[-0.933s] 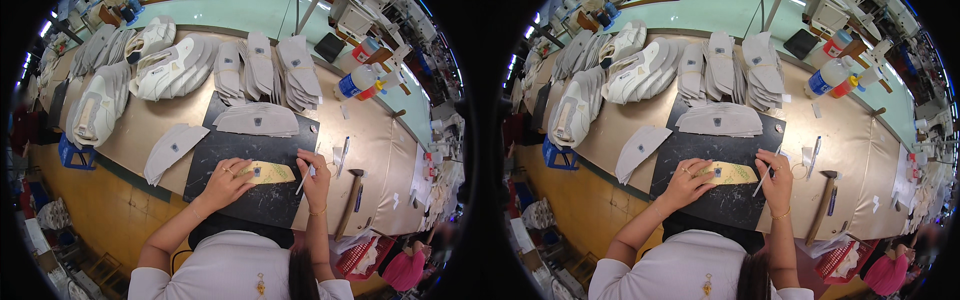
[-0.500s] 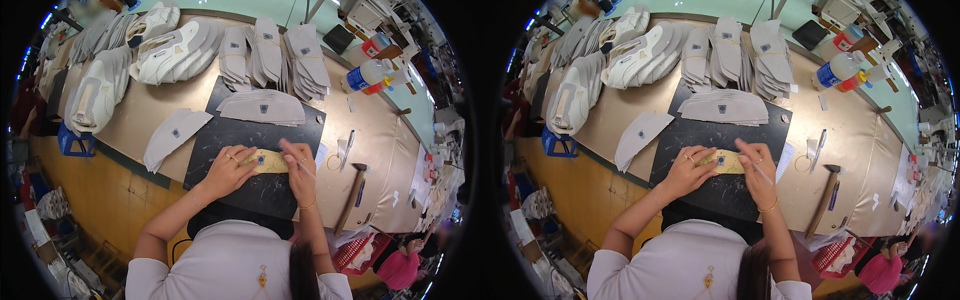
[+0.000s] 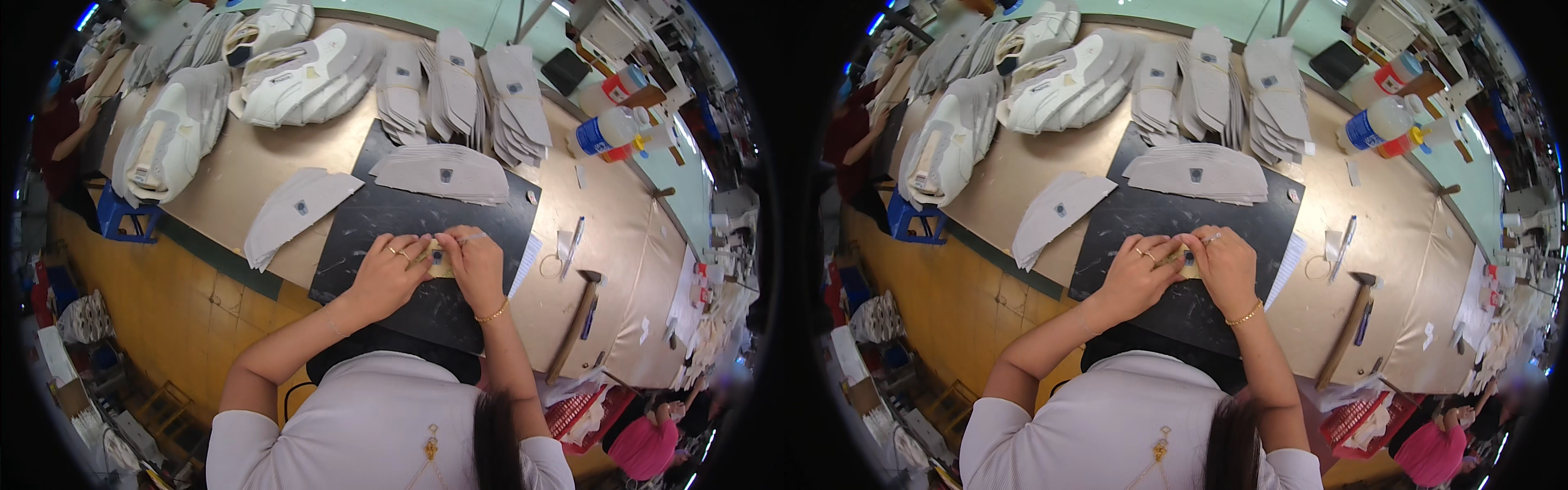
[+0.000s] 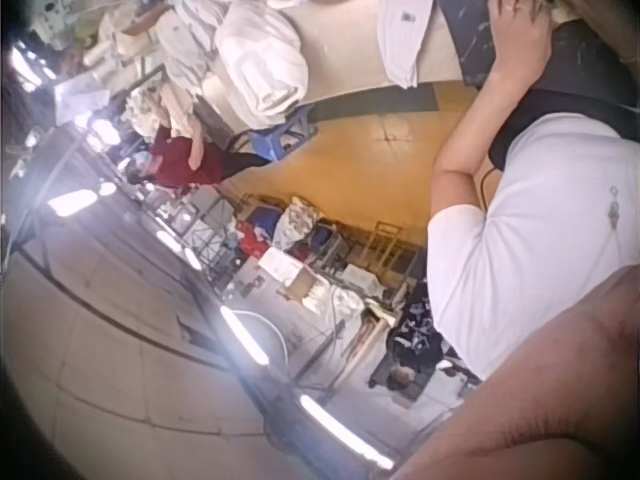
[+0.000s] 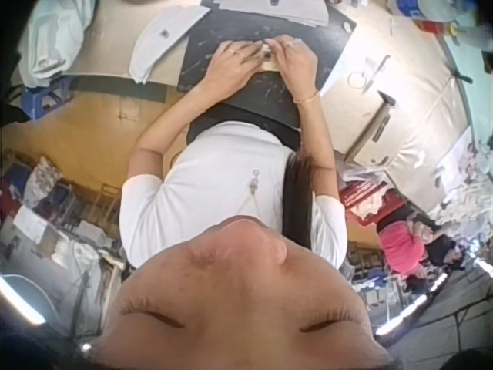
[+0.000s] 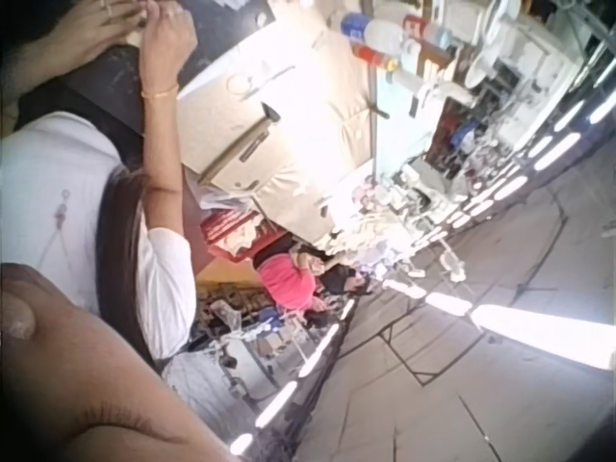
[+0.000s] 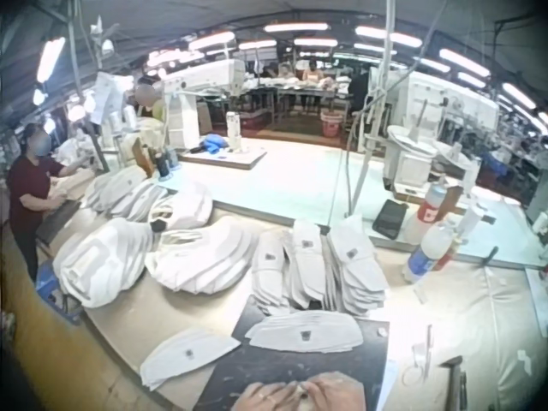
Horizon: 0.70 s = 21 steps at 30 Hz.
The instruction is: The person repeatedly marks small fabric pieces using a template and a white marking tool on a cutting mat. They pick up each piece, align the template, make marks, and place the marked pieces into a growing stack on the table.
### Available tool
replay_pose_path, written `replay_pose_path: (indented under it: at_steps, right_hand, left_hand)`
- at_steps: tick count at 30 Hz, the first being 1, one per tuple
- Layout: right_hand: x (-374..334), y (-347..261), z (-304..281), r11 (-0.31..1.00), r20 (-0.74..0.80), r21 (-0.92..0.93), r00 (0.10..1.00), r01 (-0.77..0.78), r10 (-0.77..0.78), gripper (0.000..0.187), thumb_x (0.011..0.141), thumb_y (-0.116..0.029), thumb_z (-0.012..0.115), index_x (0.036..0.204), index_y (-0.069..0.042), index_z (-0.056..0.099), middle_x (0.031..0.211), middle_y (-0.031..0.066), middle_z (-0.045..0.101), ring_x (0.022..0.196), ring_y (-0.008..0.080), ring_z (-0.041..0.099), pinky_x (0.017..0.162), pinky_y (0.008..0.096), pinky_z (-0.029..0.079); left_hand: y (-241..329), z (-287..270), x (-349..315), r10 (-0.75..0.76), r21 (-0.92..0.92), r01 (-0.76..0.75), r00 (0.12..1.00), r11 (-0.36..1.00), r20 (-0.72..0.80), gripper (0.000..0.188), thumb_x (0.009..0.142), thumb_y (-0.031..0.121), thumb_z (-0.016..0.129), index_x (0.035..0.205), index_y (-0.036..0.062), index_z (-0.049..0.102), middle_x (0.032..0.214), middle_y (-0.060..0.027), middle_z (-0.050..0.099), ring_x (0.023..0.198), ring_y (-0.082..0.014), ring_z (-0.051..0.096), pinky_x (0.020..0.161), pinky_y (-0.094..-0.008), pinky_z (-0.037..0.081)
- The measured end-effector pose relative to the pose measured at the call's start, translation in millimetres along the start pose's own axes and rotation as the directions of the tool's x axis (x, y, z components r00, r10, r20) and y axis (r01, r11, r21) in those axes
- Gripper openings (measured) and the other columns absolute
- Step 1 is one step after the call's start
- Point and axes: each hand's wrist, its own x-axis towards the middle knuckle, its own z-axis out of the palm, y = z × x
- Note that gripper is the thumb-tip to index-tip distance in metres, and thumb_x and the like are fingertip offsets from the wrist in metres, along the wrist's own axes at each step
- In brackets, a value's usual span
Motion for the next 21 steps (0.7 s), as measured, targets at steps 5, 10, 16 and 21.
replay_pose_path:
  at_steps: [5, 10, 16, 21]
  right_hand:
    - [1, -9, -3, 0.999, 0.008, -0.036, 1.000, 0.009, -0.009, 0.018, 0.092, -0.023, 0.069, 0.082, -0.008, 0.070, 0.077, 0.0053, 0.068, 0.072, 0.0265, 0.064, 0.064, 0.0385, 0.051]
    - [-4, 0, -2, 0.997, 0.079, -0.081, 0.997, -0.018, 0.024, 0.022, 0.098, -0.024, 0.063, 0.086, -0.006, 0.069, 0.080, 0.0087, 0.067, 0.075, 0.0290, 0.065, 0.067, 0.0392, 0.050]
    - [-6, -2, -1, 0.998, 0.060, -0.061, 0.998, -0.014, 0.017, 0.023, 0.099, -0.023, 0.063, 0.087, -0.005, 0.068, 0.079, 0.0088, 0.067, 0.073, 0.0308, 0.064, 0.066, 0.0395, 0.050]
    - [-8, 5, -9, 0.969, 0.122, 0.152, 0.976, -0.196, 0.179, 0.021, 0.102, -0.019, 0.059, 0.098, -0.002, 0.070, 0.092, 0.0125, 0.072, 0.077, 0.0265, 0.070, 0.071, 0.0357, 0.053]
  left_hand:
    - [-2, 9, -4, 0.006, 0.053, -0.004, 1.000, 0.999, -0.030, 0.035, 0.081, 0.021, 0.075, 0.109, 0.0008, 0.069, 0.123, -0.0133, 0.065, 0.113, -0.0275, 0.061, 0.092, -0.0419, 0.046]
    - [-3, 13, -6, 0.025, 0.049, -0.023, 0.999, 0.999, -0.037, 0.031, 0.083, 0.021, 0.072, 0.108, 0.0025, 0.070, 0.126, -0.0130, 0.065, 0.116, -0.0265, 0.059, 0.095, -0.0407, 0.045]
    - [-1, 13, -8, 0.015, 0.072, -0.013, 1.000, 0.997, -0.026, 0.029, 0.084, 0.021, 0.071, 0.107, 0.0038, 0.071, 0.130, -0.0126, 0.063, 0.118, -0.0259, 0.058, 0.097, -0.0392, 0.044]
    - [-6, 13, -8, 0.037, -0.048, -0.038, 0.999, 0.998, -0.032, 0.024, 0.085, 0.023, 0.073, 0.100, 0.0048, 0.068, 0.128, -0.0150, 0.061, 0.120, -0.0297, 0.056, 0.099, -0.0427, 0.044]
